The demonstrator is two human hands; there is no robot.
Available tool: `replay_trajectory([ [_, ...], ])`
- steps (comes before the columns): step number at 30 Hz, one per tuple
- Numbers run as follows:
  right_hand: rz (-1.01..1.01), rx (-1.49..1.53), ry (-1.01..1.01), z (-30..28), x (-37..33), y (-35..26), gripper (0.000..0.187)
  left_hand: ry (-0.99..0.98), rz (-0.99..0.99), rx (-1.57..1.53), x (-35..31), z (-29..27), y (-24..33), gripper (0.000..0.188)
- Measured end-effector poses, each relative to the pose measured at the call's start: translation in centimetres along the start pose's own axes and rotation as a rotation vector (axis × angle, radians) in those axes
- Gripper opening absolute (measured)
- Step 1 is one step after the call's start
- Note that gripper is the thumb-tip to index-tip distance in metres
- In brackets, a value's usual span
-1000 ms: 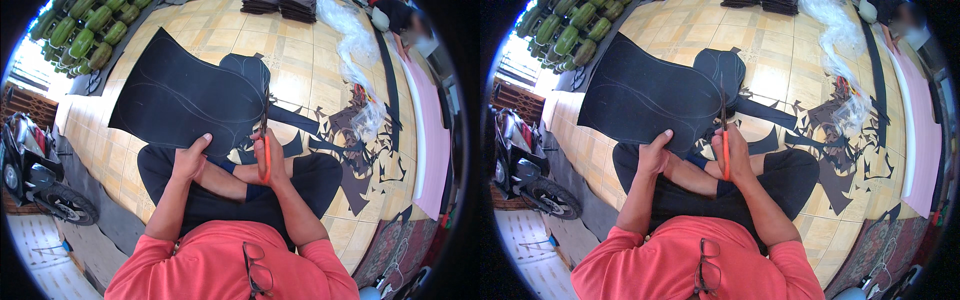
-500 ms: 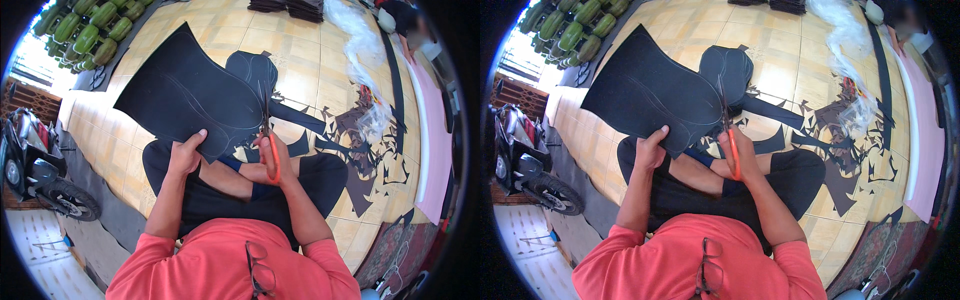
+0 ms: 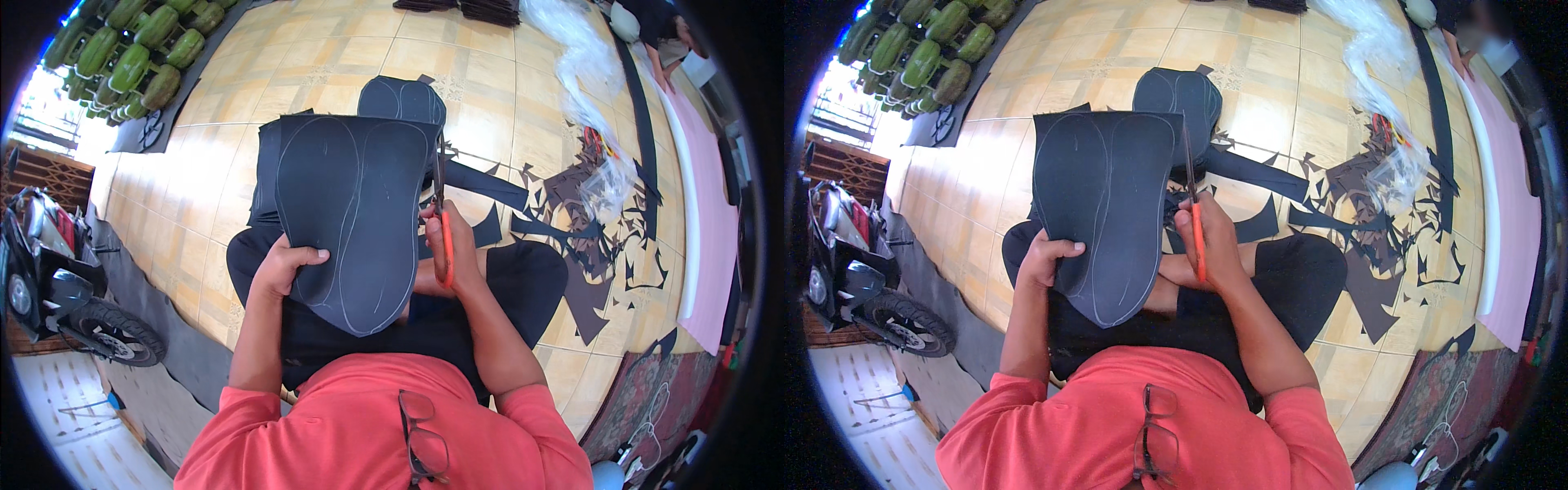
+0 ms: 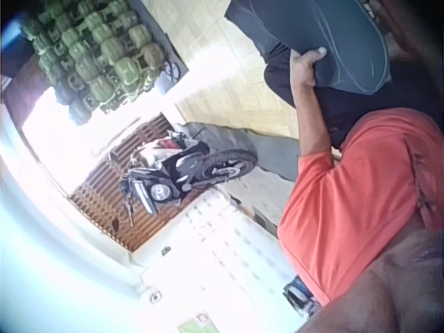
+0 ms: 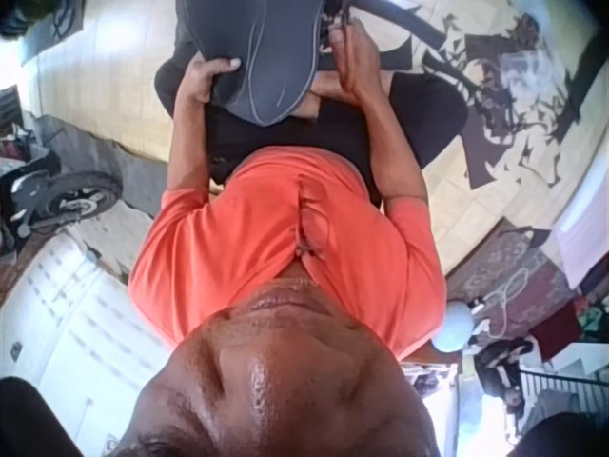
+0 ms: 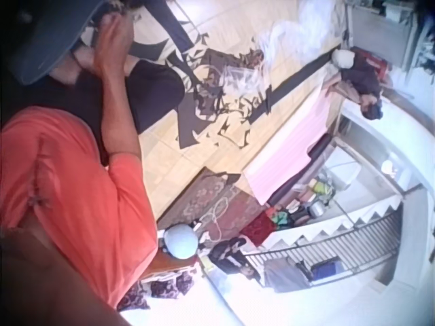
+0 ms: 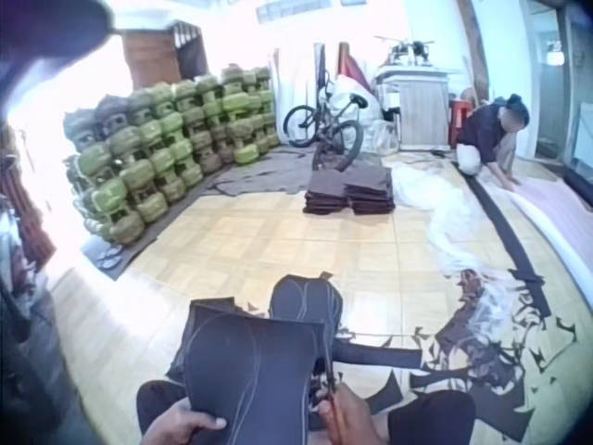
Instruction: The person sits on the floor and uses red-handled scissors to cut black material along pre-drawn outlines. The person repeatedly picks up sheets, cuts them, and places the finished pieces into a growing stack.
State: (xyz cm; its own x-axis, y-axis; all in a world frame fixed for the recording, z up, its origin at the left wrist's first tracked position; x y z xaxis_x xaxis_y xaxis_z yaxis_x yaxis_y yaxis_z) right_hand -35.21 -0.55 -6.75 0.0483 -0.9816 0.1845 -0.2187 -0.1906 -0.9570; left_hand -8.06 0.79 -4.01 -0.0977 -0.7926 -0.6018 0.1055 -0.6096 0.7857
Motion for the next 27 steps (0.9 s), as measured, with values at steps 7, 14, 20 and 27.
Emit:
replay_trajectory([
  [7, -0.102, -0.07, 0.035, -0.8, 0.1, -0.6, 0.037, -0.004, -0.089, 0.094, -0.3, 0.5, -0.6, 0.059],
  [14, 0.046, 0.005, -0.076, -0.6, -0.5, 0.4, 0.045, -0.037, -0.076, 0.072, 0.0, -0.7, -1.0, 0.059],
  [20, -0.041, 0.115, -0.111, -0.3, -0.6, -0.2, 0.047, -0.029, -0.133, 0.184, -0.3, -1.6, 0.5, 0.061],
  [27, -0.021, 0.071, -0.175, -0.4, -0.2, -0.7, 0.049, -0.091, -0.164, 0.176, -0.4, -3.6, 0.2, 0.062],
])
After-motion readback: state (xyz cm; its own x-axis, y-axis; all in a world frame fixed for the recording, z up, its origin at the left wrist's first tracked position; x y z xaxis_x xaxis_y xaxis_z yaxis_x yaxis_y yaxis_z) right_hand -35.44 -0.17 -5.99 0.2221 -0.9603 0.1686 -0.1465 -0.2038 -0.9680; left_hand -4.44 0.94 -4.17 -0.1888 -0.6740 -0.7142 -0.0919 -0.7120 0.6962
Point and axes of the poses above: each hand's wrist, its own x-axis towards the middle knuckle, its own z-axis out of the palm, y = z × x, the point moved 5 cm from there along x, towards the middle knuckle, and after that the axes turned 6 degrees about -z, right-handed, at the moved point
